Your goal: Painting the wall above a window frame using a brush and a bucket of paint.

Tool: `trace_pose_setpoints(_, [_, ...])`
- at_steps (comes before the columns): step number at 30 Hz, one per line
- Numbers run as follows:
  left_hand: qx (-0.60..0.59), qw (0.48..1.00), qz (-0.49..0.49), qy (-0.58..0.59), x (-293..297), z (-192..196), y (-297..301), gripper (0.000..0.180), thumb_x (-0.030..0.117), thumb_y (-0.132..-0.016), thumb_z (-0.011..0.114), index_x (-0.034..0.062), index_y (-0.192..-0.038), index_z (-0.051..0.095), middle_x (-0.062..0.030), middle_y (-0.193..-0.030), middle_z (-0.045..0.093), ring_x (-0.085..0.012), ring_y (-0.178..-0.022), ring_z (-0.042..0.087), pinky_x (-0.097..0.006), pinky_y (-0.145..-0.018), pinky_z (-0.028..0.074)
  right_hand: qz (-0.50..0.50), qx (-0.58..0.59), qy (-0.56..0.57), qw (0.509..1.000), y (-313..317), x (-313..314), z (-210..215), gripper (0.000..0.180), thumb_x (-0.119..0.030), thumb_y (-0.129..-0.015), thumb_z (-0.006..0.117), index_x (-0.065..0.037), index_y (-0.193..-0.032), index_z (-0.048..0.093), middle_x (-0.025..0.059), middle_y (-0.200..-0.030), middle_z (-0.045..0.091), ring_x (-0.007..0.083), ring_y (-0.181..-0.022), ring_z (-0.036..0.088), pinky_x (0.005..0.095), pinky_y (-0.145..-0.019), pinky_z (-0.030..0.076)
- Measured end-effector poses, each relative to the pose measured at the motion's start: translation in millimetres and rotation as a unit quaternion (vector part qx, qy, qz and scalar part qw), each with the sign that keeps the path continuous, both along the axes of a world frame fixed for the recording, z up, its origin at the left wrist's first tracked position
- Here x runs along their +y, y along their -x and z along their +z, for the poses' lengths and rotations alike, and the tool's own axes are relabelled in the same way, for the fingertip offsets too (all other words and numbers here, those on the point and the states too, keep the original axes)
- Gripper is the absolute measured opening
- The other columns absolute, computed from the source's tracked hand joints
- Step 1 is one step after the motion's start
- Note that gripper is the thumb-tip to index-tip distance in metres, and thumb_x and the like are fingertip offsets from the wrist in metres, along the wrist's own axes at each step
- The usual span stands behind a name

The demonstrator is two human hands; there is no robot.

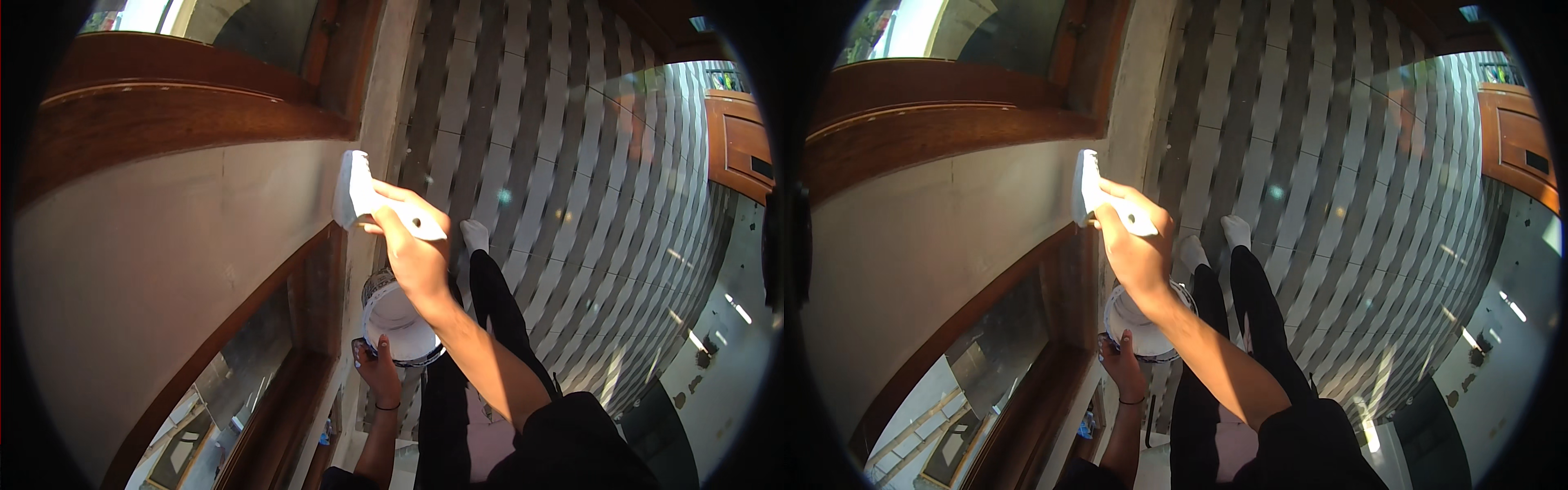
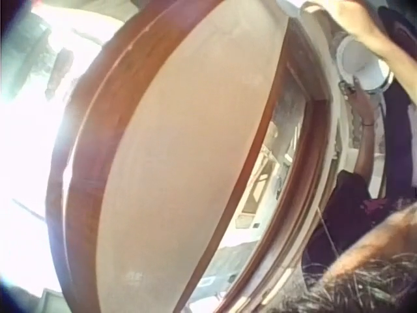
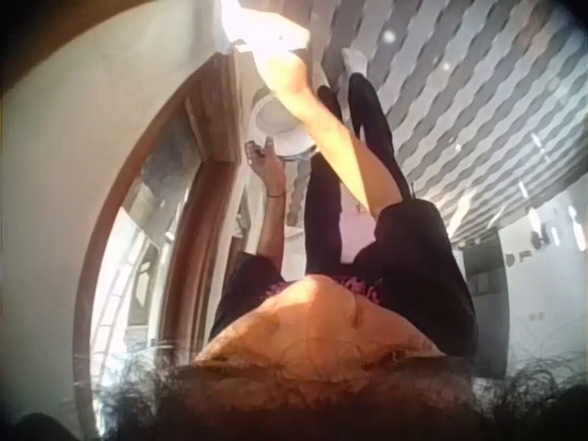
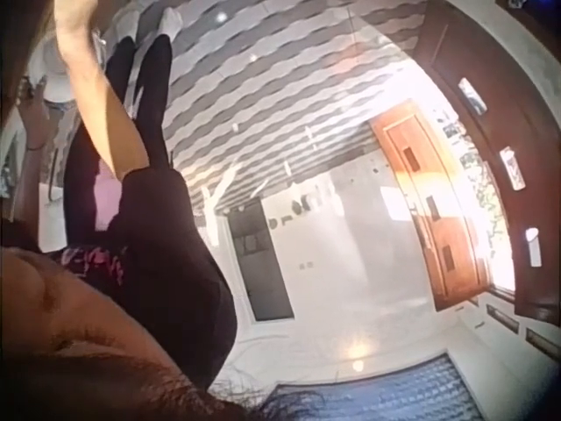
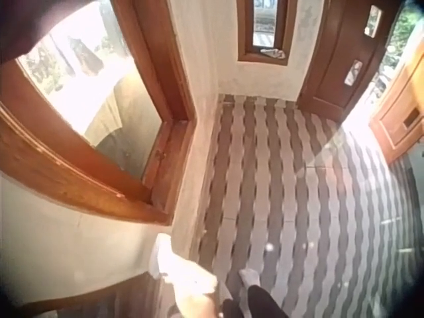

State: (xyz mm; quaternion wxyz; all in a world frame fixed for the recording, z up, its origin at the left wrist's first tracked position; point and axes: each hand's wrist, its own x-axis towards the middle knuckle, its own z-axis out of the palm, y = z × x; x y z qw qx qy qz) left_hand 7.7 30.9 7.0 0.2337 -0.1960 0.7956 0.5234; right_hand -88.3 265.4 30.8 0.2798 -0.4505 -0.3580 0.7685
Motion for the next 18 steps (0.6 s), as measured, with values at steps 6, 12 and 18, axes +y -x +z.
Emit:
trace_pose_setpoints(6, [0.036,0.996,-0.065,0.039,-15.0,-22.3,-13.5,0.017,0.006,-0.090,0.065,0.0027,-0.085,0.049,-0.0030,-0.089,0.050,-0.0137,-0.084,0.048,-0.030,-0.076,0.043,0.063,-0.067,-0.097,0.991,30.9,8.9,51.5,0.026,-0.005,-0.087,0.065,0.006,-0.110,0.067,0.0042,-0.078,0.069,0.0031,-0.072,0.058,0.0204,-0.062,0.047])
trace_pose_setpoints(12, [0.026,0.983,-0.094,0.156,2.5,-9.7,-8.8,0.044,0.016,-0.089,0.070,-0.0006,-0.126,0.052,-0.0125,-0.124,0.059,-0.0193,-0.107,0.058,-0.036,-0.093,0.046,0.078,-0.001,-0.137,0.988,23.1,7.9,116.6,0.032,-0.001,-0.082,0.067,0.004,-0.114,0.066,0.0143,-0.080,0.069,0.0067,-0.062,0.059,0.0222,-0.054,0.048])
trace_pose_setpoints(18, [-0.008,0.997,-0.046,0.064,39.0,12.9,1.2,0.027,0.009,-0.088,0.069,-0.0021,-0.109,0.057,-0.0105,-0.105,0.063,-0.0160,-0.092,0.058,-0.030,-0.082,0.048,0.058,0.092,-0.187,0.976,16.1,15.2,157.8,0.040,0.001,-0.076,0.070,0.003,-0.115,0.066,0.0279,-0.101,0.068,0.0197,-0.061,0.064,0.0274,-0.057,0.053])
